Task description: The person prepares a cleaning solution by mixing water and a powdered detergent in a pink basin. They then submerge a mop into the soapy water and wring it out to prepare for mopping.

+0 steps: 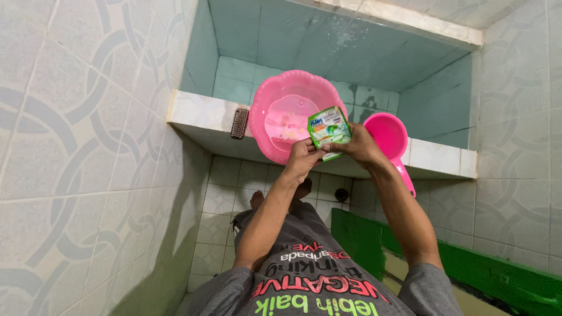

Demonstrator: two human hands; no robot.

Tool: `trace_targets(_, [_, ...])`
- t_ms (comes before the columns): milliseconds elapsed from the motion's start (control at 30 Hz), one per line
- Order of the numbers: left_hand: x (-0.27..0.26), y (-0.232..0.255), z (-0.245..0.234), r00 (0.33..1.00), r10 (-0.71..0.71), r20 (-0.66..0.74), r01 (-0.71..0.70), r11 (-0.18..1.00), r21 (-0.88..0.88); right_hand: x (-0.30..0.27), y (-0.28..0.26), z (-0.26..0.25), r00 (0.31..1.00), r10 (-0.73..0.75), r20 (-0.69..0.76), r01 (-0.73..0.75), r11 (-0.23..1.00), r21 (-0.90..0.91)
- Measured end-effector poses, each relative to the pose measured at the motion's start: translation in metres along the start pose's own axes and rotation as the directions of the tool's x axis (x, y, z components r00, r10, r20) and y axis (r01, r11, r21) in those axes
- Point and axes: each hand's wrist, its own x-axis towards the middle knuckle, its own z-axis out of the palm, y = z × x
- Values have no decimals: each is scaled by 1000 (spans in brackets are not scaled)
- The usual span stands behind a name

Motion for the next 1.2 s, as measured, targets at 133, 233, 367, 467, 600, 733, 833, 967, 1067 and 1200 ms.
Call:
trace_targets(133, [-4, -4, 0, 997, 9, -79, -7, 1000, 25, -1, 3, 2, 995, 63, -81, -70, 994, -79])
trace_targets(233, [-9, 6, 3, 998, 46, -48, -45, 998, 34, 0, 3, 1, 985, -130, -112, 126, 991, -44])
trace_targets(367, [-11, 13, 4, 988, 128, -88, -106, 969, 221, 4, 4, 0, 968, -66, -243, 7, 972, -236])
trace_targets(467, [-12, 14, 6, 987, 101, -128, -68, 968, 242, 3, 9, 0, 965, -92, -245, 35, 973, -230])
trace_targets(600, [-10, 17, 11, 990, 132, -47, -123, 981, 152, -3, 8, -7, 984, -147, -103, 121, 967, -223])
trace_targets(733, [-13, 25, 11, 992, 118, 48, -119, 993, 27, -9, -6, -11, 996, -88, 23, 91, 964, -251])
trace_targets(833, [-11, 27, 6, 995, 51, 90, -48, 998, -28, -5, -4, -9, 999, -13, 30, 16, 994, -105])
trace_targets(967, [-6, 15, -4, 997, 38, 61, -31, 994, -107, -3, 3, -7, 998, -65, 11, 66, 992, -110])
trace_targets(1067, [-2, 4, -10, 996, 82, -46, -83, 996, -25, -5, -1, 2, 996, -48, -77, 35, 985, -169])
trace_targets(1200, [-4, 7, -13, 979, 114, -167, -91, 986, 140, -14, -20, 14, 979, 2, -204, -63, 954, -292])
